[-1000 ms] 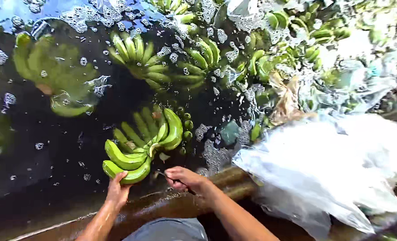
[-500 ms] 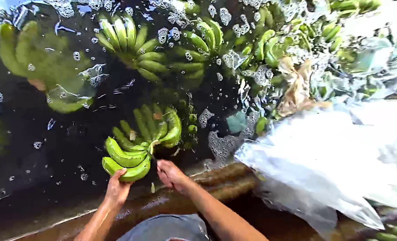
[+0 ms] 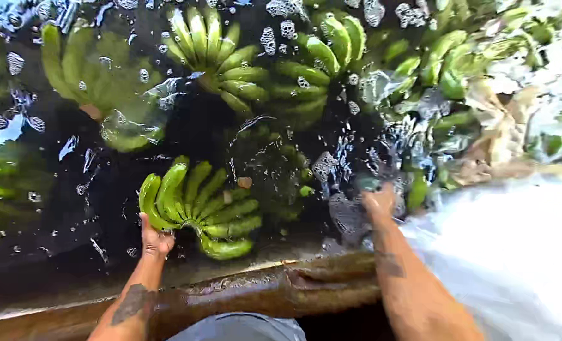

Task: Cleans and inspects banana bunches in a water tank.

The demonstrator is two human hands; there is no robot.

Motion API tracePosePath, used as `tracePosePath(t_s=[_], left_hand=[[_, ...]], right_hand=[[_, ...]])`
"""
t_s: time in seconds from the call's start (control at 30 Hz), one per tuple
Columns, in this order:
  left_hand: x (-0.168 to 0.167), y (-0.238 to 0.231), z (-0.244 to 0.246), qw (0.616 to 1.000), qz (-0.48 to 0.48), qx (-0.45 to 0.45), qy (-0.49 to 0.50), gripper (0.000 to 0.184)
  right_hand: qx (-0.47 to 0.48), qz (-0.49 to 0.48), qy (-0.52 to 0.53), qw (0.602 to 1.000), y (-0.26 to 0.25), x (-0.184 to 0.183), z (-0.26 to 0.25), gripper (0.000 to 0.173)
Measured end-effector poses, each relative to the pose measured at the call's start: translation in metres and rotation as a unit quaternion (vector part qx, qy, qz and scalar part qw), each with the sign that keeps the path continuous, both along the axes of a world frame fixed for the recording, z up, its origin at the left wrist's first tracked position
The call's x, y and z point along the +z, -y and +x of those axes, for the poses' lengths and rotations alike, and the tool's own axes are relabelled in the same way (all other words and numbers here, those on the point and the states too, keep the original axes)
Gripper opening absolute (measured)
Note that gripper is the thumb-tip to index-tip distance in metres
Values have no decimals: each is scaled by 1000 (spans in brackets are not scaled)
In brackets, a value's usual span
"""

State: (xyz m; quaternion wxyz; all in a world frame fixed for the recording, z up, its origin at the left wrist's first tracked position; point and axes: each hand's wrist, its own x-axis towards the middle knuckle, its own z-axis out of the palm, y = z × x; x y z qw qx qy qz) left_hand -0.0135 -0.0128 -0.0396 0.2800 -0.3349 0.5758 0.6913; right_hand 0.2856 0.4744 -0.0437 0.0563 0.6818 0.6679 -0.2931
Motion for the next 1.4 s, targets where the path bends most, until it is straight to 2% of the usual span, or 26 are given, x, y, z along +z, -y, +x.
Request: tracePosePath(t_s=[0.03,0.1,0.13,0.2,0.23,0.3,0.37,0.43,0.47,0.57,0.63,0.7,0.77,0.83,0.9,0.93,0.97,1.0,1.03,1.07,1.1,1.13,1.17,1.27,1.33,1.4], left_hand=[[-5,-8,1,1000,-8,8,5,56],[-16,-22,-2,999,-38,2,13,47],[-22,-26,-2,999,-44,2,9,46],[-27,-43,-4,998,-63,12,-5,49],[-27,-52,-6,997,-76,13,-9,51],[-24,-65,-8,995,-99,2,-17,53],[-15,-68,-9,993,-102,-36,-36,51],[-8,-65,-10,989,-108,-77,-63,48],[-4,-61,-9,988,-109,-87,-64,48],[5,-51,-14,991,-121,-26,-52,48],[5,-46,-20,991,-121,20,-50,53],[1,-40,-25,990,-122,55,-49,56],[1,-32,-24,988,-114,90,-41,54],[12,-17,-16,989,-113,92,-23,55],[18,10,3,985,-157,46,-54,60],[20,25,17,968,-231,-15,-100,64],[25,42,31,926,-317,-122,-167,77],[30,58,45,847,-401,-247,-247,94],[29,72,54,739,-467,-348,-339,102],[26,84,59,639,-479,-426,-425,99],[22,88,58,569,-457,-496,-469,93],[18,84,55,533,-425,-564,-467,92],[14,73,50,511,-397,-634,-424,91],[1,33,33,479,-369,-757,-249,60],[0,9,30,492,-360,-780,-141,58],[4,-10,31,525,-353,-770,-84,56]], right_hand=[[-65,-7,-93,994,11,7,5,73],[-110,-67,-268,955,39,34,4,70],[-108,-125,-310,936,59,53,0,76],[-96,-242,-305,916,108,84,-33,78],[-76,-303,-293,904,134,90,-59,78],[-2,-394,-326,859,190,74,-112,80],[156,-402,-360,827,244,41,-162,75],[307,-331,-281,847,263,20,-215,71],[338,-287,-237,865,260,12,-235,70],[296,-165,-154,928,235,-5,-266,71],[247,-152,-159,944,242,-5,-271,71],[299,-209,-144,920,276,13,-256,72],[399,-290,-77,866,311,35,-224,74],[488,-295,-15,821,316,52,-190,67],[484,-245,31,839,283,52,-167,66],[459,-215,57,860,259,50,-163,66],[434,-168,73,882,236,50,-163,63],[405,-109,71,905,215,49,-163,60],[374,-58,50,924,196,52,-163,60],[343,-19,18,939,181,56,-162,63],[312,8,-20,950,170,58,-157,68],[279,16,-63,958,163,58,-150,71],[249,12,-100,963,159,54,-140,73],[146,-25,-128,981,174,27,-102,80],[65,-47,-89,993,210,10,-83,81],[26,-95,-90,991,261,6,-84,84]])
